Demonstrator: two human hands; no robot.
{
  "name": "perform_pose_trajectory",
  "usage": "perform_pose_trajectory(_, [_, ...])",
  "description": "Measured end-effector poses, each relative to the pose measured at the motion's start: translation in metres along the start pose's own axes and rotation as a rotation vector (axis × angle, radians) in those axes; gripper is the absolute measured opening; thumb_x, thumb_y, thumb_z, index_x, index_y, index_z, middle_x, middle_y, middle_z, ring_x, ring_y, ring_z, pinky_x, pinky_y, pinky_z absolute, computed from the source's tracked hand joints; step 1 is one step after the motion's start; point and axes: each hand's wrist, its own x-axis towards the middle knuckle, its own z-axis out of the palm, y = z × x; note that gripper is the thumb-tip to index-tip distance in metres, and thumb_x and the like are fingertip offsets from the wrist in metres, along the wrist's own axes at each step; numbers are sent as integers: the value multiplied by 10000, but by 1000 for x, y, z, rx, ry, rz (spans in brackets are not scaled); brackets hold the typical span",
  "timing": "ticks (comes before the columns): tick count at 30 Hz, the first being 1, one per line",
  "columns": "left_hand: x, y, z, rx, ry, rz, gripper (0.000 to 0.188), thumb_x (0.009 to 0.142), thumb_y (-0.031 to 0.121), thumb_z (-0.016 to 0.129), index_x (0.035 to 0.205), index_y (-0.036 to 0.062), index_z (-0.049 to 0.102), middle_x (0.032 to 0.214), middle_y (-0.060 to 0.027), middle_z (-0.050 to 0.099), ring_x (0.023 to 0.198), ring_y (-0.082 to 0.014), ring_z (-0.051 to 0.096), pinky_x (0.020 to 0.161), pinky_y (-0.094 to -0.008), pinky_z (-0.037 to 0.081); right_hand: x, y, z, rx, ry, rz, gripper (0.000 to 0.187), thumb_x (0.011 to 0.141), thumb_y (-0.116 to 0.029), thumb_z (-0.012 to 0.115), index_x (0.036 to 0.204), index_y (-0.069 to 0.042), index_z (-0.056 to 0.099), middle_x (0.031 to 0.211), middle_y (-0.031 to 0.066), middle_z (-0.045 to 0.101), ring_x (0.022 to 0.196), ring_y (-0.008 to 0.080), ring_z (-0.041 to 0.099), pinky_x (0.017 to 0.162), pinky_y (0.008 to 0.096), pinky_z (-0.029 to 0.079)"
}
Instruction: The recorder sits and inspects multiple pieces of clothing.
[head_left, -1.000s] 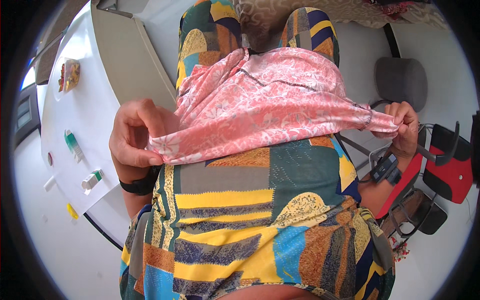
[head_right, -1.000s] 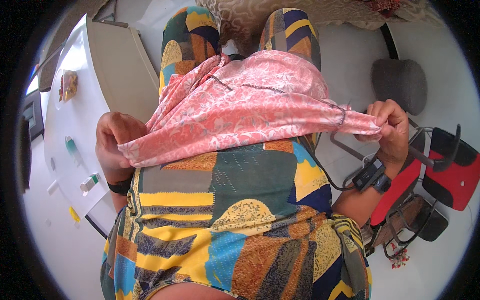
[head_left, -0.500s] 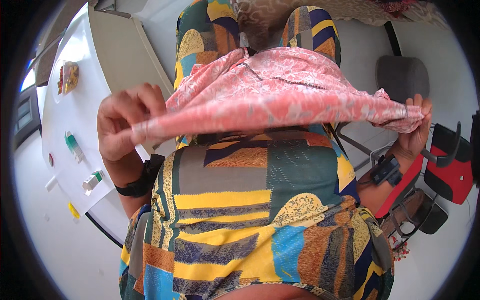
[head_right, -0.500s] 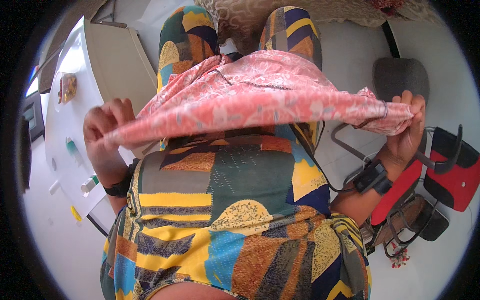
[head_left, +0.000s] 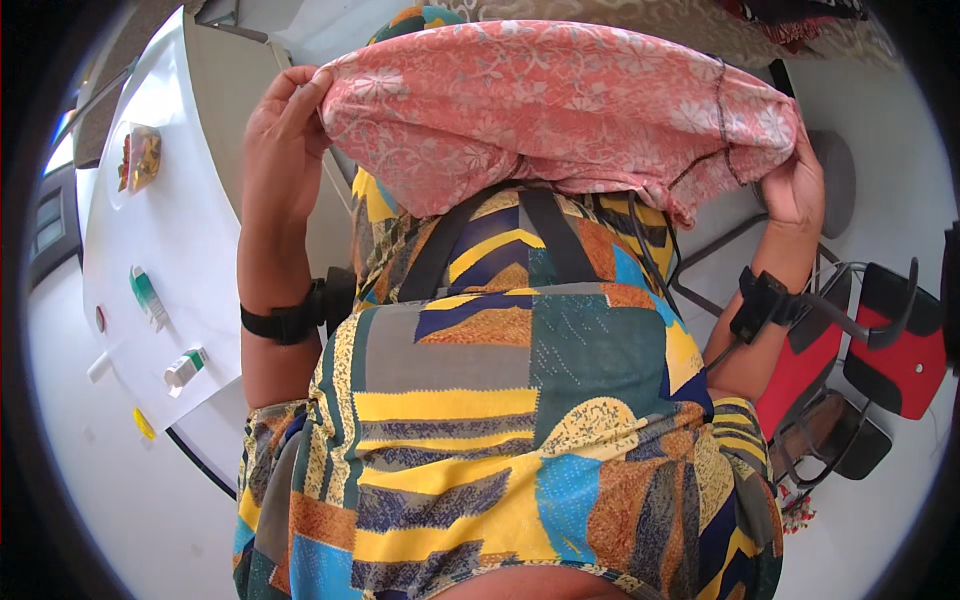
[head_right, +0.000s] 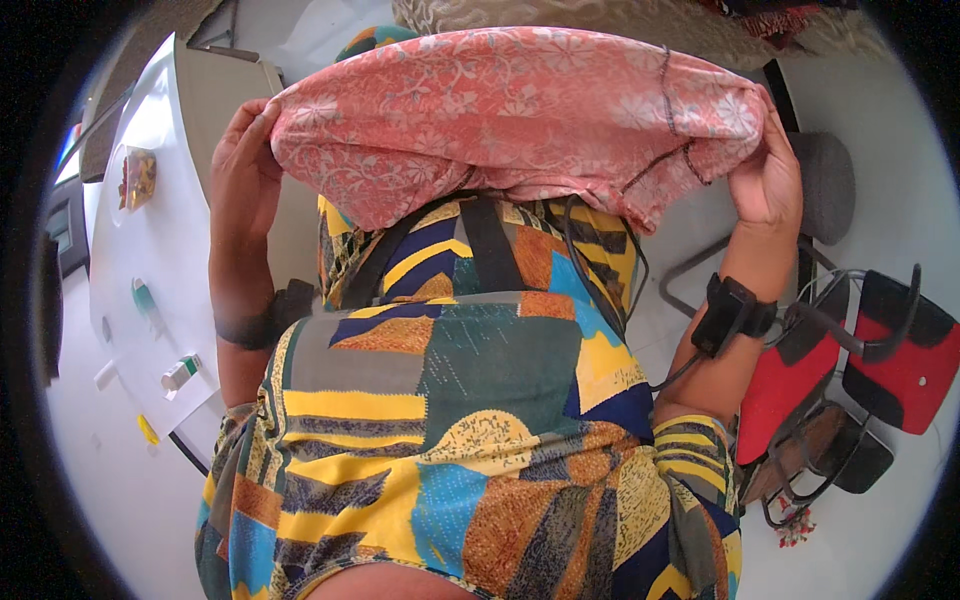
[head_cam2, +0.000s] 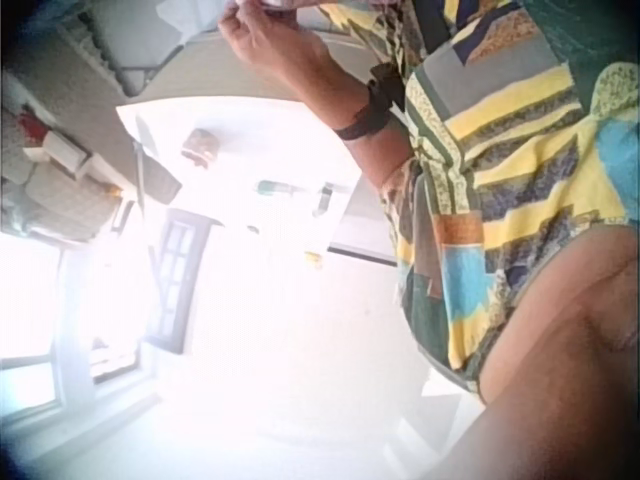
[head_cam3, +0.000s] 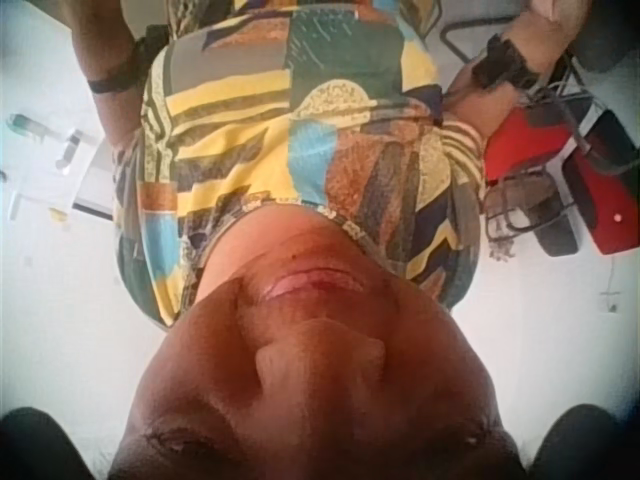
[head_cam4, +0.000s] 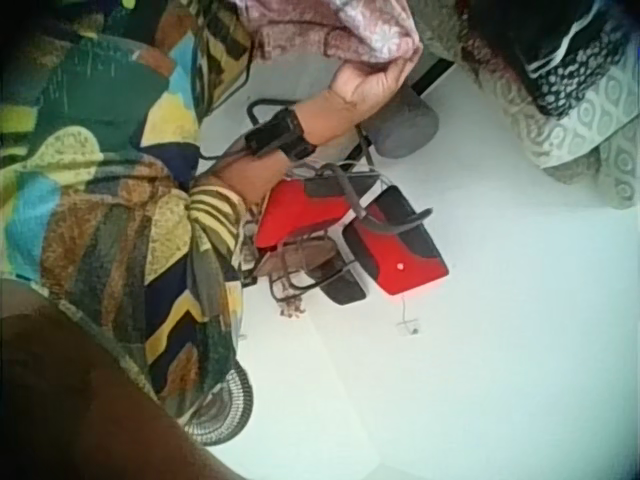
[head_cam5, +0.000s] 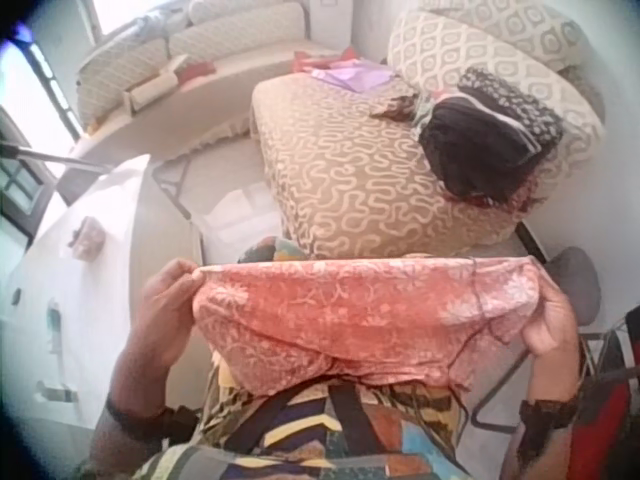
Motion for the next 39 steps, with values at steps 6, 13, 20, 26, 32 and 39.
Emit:
perform_pose_trajectory(6, [15,-13,-8,-231,97,-65,132,956,117,507,1016,10,557,945,-68,639,849,-128,627,749,-256,512,35,20,8,-67,203,42,298,949,-133,520,1205,11,569,1209,114,600,1111,228,574,977,393,457])
perform_pose_trajectory(13, [38,-42,-40,-385,69,-213,223,974,133,456,1091,-21,566,1038,-108,646,908,-173,637,813,-298,519,52,30,22,-25,96,186,276,950,-151,521,1174,-11,600,1178,113,616,1086,231,584,961,396,465])
perform_pose_trajectory(20, [41,-57,-47,-367,49,-247,263,953,158,504,1130,-28,559,1059,-109,637,910,-174,629,814,-297,520,52,37,45,-30,173,165,325,972,-159,460,1252,-23,552,1245,119,581,1153,244,547,1011,411,426])
perform_pose_trajectory(26, [35,-49,-31,-222,143,-212,235,926,130,545,1128,11,564,1107,-115,623,992,-177,601,877,-316,491,45,39,50,15,53,182,361,956,-127,476,1299,-19,507,1274,123,561,1178,248,532,1031,417,405])
perform_pose_trajectory(32, [30,-31,-3,290,58,61,311,932,177,560,1200,22,537,1210,-107,597,1132,-191,545,945,-316,427,36,45,65,-18,-119,145,386,934,-83,492,1311,-3,473,1289,129,545,1167,225,543,1023,375,424])
perform_pose_trajectory(39, [16,6,61,296,-527,287,485,866,96,648,1315,37,473,1280,-117,562,1184,-201,523,992,-320,412,5,50,125,-193,-673,216,444,864,-123,598,1266,17,474,1232,147,561,1116,207,569,952,310,481])
